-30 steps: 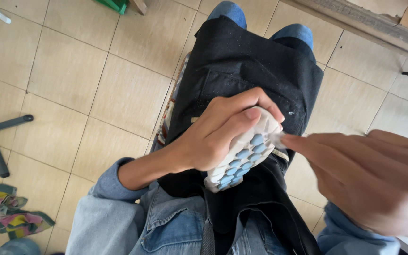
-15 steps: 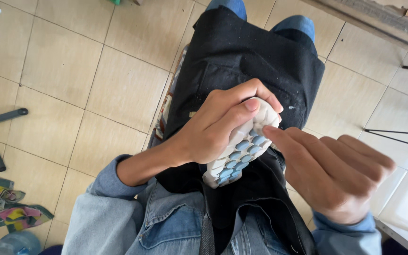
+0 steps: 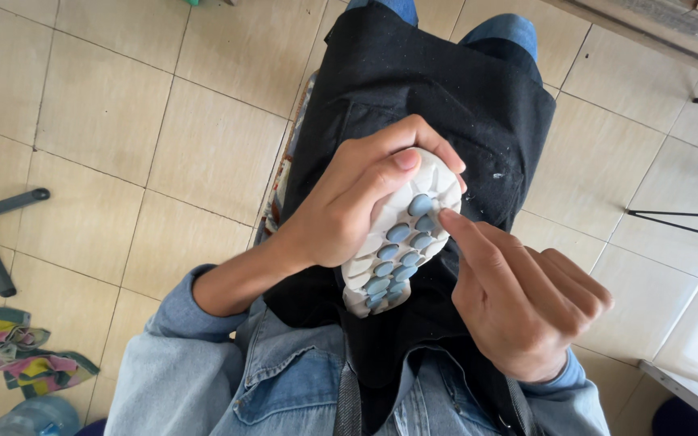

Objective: The person holds a sneaker and uses a small piece of white material to wipe and clean the blue circular patterns on the sole. They repeatedly rub the material against the sole's surface to remove dirt.

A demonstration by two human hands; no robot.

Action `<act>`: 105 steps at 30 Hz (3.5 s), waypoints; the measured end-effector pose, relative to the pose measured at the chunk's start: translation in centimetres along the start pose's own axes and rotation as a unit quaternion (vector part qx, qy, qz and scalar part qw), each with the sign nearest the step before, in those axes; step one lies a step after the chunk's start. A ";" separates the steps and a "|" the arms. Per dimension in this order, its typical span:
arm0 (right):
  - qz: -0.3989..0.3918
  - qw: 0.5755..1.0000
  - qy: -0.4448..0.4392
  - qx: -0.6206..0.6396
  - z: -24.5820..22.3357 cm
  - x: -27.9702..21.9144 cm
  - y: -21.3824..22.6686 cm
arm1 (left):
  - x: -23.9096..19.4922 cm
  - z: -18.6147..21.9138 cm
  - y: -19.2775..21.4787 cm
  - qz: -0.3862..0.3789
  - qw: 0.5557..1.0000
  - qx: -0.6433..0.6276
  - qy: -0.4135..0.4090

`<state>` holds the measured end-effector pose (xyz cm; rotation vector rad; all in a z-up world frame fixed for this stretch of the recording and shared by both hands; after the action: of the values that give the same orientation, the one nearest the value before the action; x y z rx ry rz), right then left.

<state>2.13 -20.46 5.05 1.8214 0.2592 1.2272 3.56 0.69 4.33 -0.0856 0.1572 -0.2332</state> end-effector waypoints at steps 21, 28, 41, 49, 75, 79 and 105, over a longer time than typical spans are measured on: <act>0.009 0.997 -0.038 0.072 0.6 -0.7 -0.2 | 0.4 -0.4 -0.1 -0.039 0.997 -0.066 0.001; 0.015 0.996 -0.040 0.073 0.8 -0.7 -0.1 | 0.6 -0.5 -0.2 -0.045 0.996 -0.077 0.002; -0.079 0.994 -0.060 0.051 0.9 0.9 2.3 | 1.4 -0.7 -0.4 -0.052 0.998 -0.025 -0.031; -0.019 0.995 -0.084 0.041 0.2 1.0 1.4 | 1.5 0.3 -0.2 -0.040 0.998 -0.010 -0.039; 0.058 0.934 -0.218 0.279 4.3 0.1 0.1 | 3.5 4.1 0.2 -0.118 0.969 0.176 -0.124; 0.071 0.923 -0.228 0.303 5.2 -0.2 -1.0 | 3.8 3.4 0.5 -0.109 0.983 0.111 -0.101; 0.170 0.885 -0.190 0.390 6.5 -1.4 -3.7 | 4.2 0.5 0.0 -0.014 0.983 0.075 -0.166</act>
<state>7.88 -22.75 0.67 2.8658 0.2314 1.0225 7.73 -0.27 4.23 0.0242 -0.1930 -0.2542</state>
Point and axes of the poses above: each hand's wrist, its own x-axis towards the middle knuckle, its own y-axis out of the back of the hand, z = x × y, the point moved 1 cm from there along x, towards the middle knuckle, and after that the axes turned 9 degrees about y, right-handed, at the moved point
